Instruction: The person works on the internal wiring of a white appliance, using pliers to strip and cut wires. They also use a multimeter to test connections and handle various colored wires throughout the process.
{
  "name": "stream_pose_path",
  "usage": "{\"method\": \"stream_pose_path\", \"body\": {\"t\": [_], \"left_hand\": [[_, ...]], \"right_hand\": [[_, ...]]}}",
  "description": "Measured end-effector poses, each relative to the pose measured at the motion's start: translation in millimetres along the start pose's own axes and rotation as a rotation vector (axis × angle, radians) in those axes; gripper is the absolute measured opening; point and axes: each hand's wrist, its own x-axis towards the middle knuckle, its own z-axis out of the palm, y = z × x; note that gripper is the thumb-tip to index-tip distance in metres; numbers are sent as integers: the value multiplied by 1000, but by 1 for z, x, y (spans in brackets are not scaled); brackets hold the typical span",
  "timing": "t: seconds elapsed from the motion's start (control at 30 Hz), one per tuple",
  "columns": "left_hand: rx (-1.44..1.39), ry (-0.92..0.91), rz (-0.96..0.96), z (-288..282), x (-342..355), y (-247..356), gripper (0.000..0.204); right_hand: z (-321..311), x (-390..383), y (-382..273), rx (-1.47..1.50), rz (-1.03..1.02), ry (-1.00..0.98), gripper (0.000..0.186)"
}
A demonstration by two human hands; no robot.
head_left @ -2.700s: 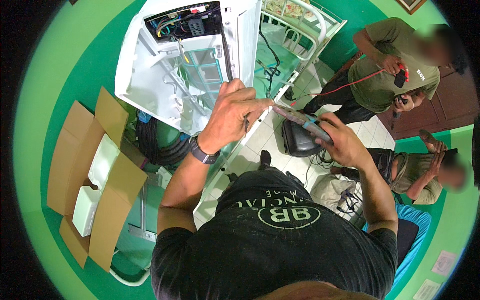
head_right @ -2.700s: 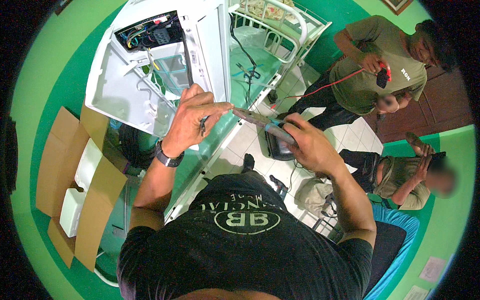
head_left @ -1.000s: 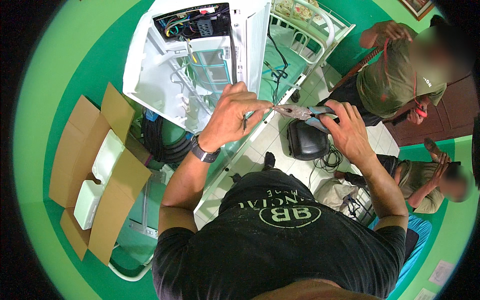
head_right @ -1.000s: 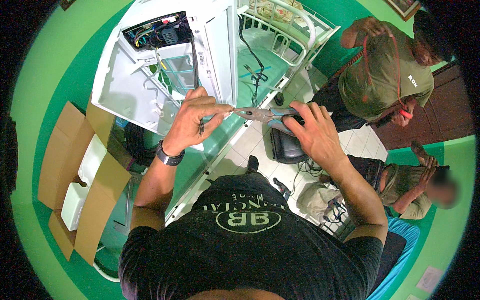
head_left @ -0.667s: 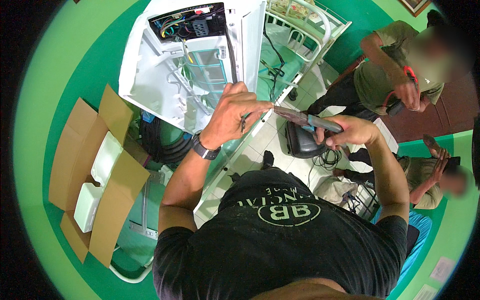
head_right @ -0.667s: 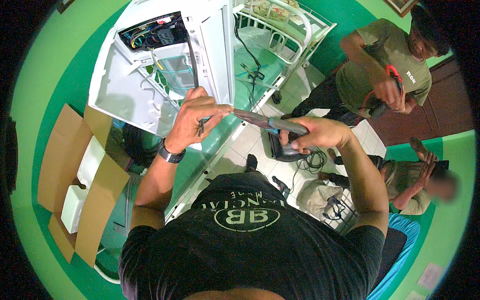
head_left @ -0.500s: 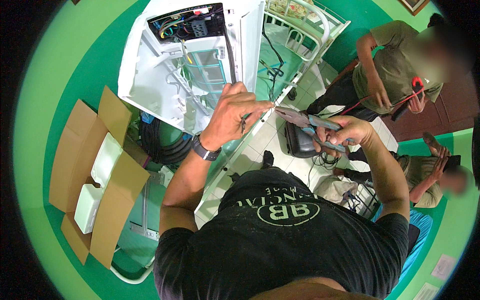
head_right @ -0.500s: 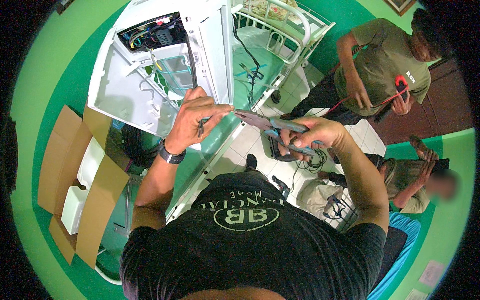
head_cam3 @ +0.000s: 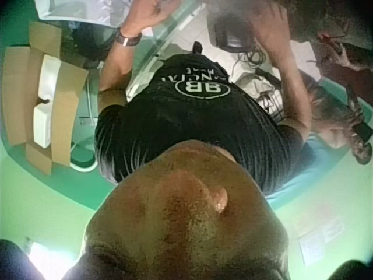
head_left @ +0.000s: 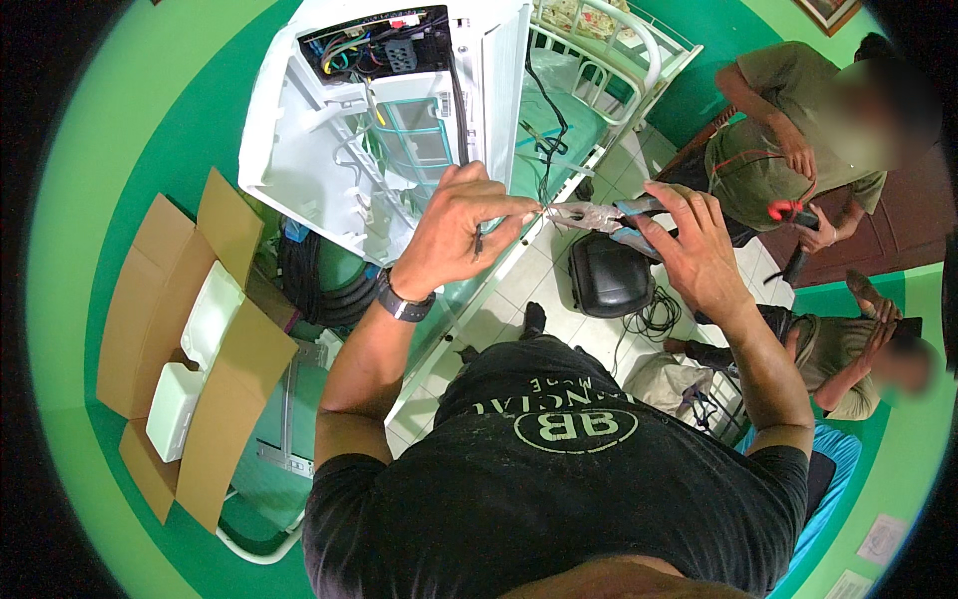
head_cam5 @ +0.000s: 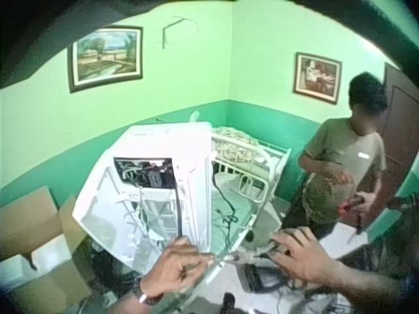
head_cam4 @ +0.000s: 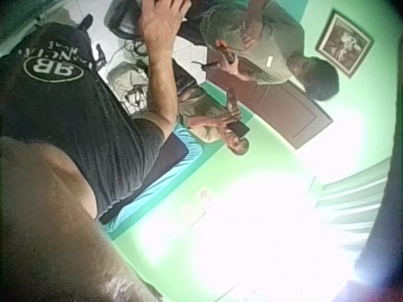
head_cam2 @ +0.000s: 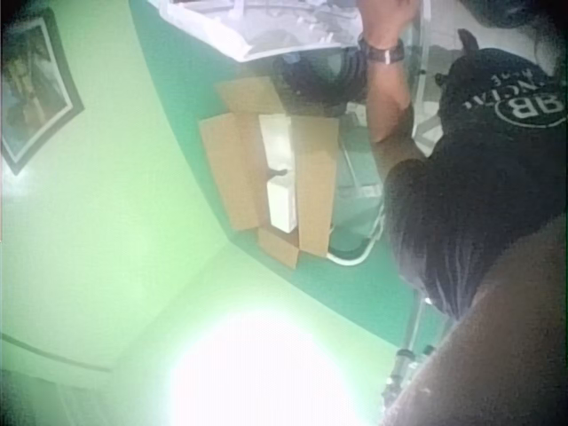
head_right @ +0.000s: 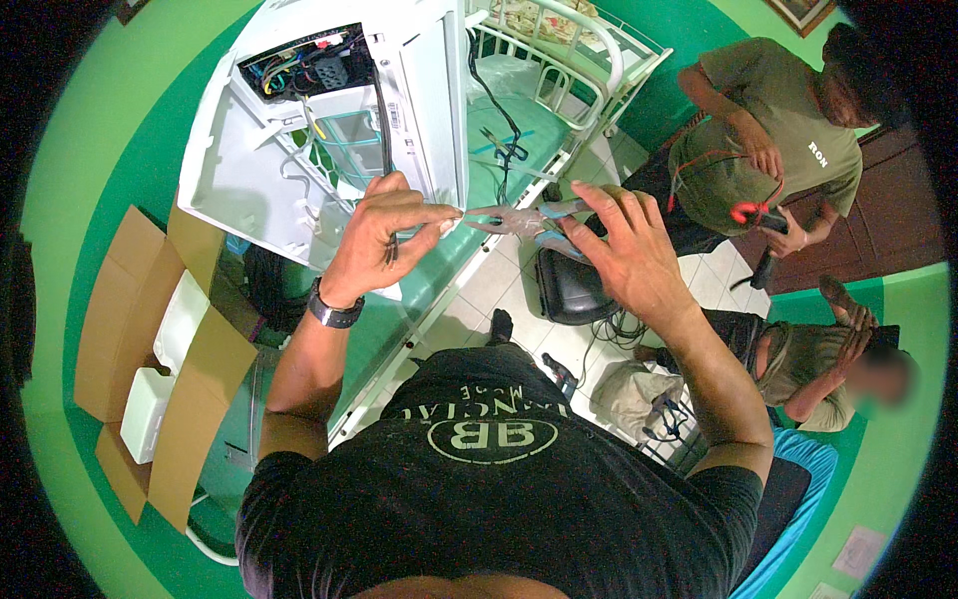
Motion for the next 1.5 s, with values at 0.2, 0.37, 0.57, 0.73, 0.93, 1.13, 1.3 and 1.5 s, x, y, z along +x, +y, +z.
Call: {"method": "stream_pose_path", "body": {"t": [0.2,0.37,0.57,0.73,0.93,1.13,1.3,1.5], "left_hand": [[0,-5,0,0,0,1,22],[-4,-9,11,-1,0,0,21],[5,-3,13,0,-1,-2,21],[25,-25,-3,-1,1,-1,20],[53,-30,54,0,1,-5,23],[122,15,108,4,-3,-9,23],[91,40,91,10,4,-3,32],[285,4,-31,22,12,3,29]], "right_hand": [[5,-1,4,-18,-20,-34,32],[10,-1,6,22,-4,-59,26],[12,-1,6,42,11,-85,27],[14,-2,5,64,29,-111,30],[25,-9,16,486,58,-259,35],[45,-13,27,1624,332,-846,30],[34,-18,29,1670,329,-658,37],[20,-4,-29,994,467,-3,36]]}}
